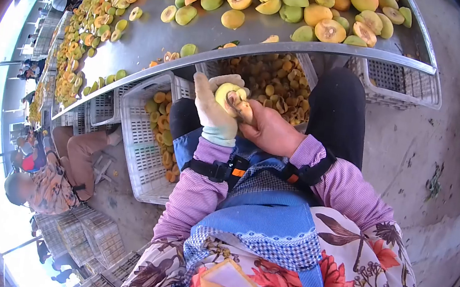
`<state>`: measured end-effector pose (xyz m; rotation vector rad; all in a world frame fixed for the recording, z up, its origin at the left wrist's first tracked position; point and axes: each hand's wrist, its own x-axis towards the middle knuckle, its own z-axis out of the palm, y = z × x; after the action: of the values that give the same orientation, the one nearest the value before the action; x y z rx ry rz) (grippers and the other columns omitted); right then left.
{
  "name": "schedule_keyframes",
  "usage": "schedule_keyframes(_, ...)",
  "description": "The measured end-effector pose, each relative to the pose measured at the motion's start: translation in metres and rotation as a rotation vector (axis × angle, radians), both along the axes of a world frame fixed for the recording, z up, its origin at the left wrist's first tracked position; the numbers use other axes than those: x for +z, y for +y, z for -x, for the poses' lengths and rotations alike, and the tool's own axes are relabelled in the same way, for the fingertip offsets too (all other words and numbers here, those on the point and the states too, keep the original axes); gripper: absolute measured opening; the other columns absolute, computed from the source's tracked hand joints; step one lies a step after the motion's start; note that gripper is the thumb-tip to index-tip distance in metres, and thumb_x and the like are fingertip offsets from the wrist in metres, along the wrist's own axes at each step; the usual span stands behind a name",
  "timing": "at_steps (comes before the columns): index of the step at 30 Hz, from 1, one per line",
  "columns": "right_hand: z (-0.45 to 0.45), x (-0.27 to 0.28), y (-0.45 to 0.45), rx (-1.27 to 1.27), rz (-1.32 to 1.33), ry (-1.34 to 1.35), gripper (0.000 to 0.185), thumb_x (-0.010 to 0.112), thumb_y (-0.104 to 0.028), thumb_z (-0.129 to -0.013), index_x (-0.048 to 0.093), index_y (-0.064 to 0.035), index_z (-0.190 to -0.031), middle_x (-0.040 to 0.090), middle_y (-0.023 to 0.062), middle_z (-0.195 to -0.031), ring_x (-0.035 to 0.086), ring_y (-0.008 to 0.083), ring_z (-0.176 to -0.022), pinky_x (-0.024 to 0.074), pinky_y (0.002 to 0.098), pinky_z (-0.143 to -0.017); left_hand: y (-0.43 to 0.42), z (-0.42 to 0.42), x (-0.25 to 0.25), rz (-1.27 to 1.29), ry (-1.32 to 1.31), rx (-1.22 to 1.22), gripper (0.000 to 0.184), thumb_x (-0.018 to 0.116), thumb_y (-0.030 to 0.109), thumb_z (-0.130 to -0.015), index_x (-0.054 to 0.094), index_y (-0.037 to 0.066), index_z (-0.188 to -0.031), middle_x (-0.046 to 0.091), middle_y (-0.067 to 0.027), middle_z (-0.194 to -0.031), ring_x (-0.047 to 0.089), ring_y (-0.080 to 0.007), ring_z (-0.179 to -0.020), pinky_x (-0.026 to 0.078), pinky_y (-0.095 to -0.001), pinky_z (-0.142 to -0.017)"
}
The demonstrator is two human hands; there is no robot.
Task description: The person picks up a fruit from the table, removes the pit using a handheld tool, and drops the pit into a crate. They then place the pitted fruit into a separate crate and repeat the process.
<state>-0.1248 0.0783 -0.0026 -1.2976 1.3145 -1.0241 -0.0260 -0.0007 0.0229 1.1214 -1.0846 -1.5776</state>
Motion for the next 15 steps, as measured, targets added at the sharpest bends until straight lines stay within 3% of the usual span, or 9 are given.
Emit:
schedule_keyframes(1,0.000,-0.003,0.001,0.011,-0.005,-0.022,0.037,0.057,-0.018,-0.085,0.043,0.0034,-0.111,0.061,0.0256,-0.082,0.061,0.0388,-0.079,0.0481,0.0414,-0.073,0.001,0.001,-0.002,0.064,-0.038,0.015,0.071,0.025,0.055,-0.094,0.060,-0.005,-0.085,0.062,-0.0151,-0.074,0.061,-0.0246,-0.069,0.051,-0.0328,-0.068)
schedule_keyframes(4,0.005,-0.004,0.004,0.053,-0.124,-0.106,0.035,0.058,-0.017,-0.084,0.045,0.0023,-0.111,0.062,0.0229,-0.082,0.062,0.0350,-0.077,0.0486,0.0402,-0.072,-0.037,-0.017,-0.013,-0.051,-0.169,-0.557,0.069,0.027,0.054,-0.095,0.060,-0.005,-0.085,0.062,-0.0152,-0.074,0.061,-0.0244,-0.068,0.051,-0.0322,-0.067)
schedule_keyframes(5,0.006,0.003,0.006,0.076,-0.234,-0.149,0.035,0.058,-0.017,-0.084,0.046,0.0015,-0.111,0.062,0.0215,-0.082,0.062,0.0338,-0.076,0.0487,0.0400,-0.072,-0.043,-0.015,-0.014,-0.289,-0.133,-0.555,0.066,0.031,0.052,-0.095,0.061,-0.005,-0.086,0.063,-0.0161,-0.076,0.061,-0.0249,-0.069,0.051,-0.0334,-0.069)
schedule_keyframes(6,0.007,0.007,0.006,0.103,-0.338,-0.189,0.034,0.059,-0.017,-0.084,0.047,0.0007,-0.110,0.062,0.0201,-0.081,0.062,0.0327,-0.075,0.0488,0.0398,-0.072,-0.039,-0.013,-0.012,-0.289,-0.118,-0.488,0.065,0.032,0.052,-0.095,0.061,-0.005,-0.086,0.063,-0.0163,-0.077,0.062,-0.0251,-0.070,0.052,-0.0342,-0.070)
schedule_keyframes(9,0.007,-0.012,0.003,0.004,0.000,-0.054,0.031,0.060,-0.017,-0.083,0.050,-0.0024,-0.108,0.063,0.0192,-0.079,0.062,0.0350,-0.076,0.0489,0.0407,-0.070,-0.030,-0.007,-0.013,-0.289,-0.047,-0.319,0.060,0.037,0.048,-0.095,0.061,-0.006,-0.087,0.063,-0.0169,-0.078,0.063,-0.0270,-0.073,0.053,-0.0382,-0.074)
schedule_keyframes(13,0.002,-0.008,0.008,0.015,0.038,0.194,0.027,0.060,-0.016,-0.083,0.051,-0.0017,-0.104,0.062,0.0223,-0.083,0.061,0.0396,-0.081,0.0484,0.0414,-0.071,-0.012,-0.018,-0.016,-0.268,0.156,-0.203,0.053,0.043,0.044,-0.094,0.061,-0.004,-0.084,0.063,-0.0169,-0.078,0.063,-0.0293,-0.070,0.054,-0.0389,-0.068)
schedule_keyframes(15,-0.003,-0.011,0.012,-0.020,0.053,0.083,0.026,0.059,-0.014,-0.082,0.051,-0.0019,-0.103,0.062,0.0220,-0.083,0.061,0.0395,-0.081,0.0482,0.0412,-0.072,-0.016,-0.016,-0.016,-0.345,0.086,-0.217,0.049,0.046,0.041,-0.093,0.062,-0.004,-0.084,0.063,-0.0165,-0.077,0.063,-0.0293,-0.070,0.053,-0.0386,-0.068)
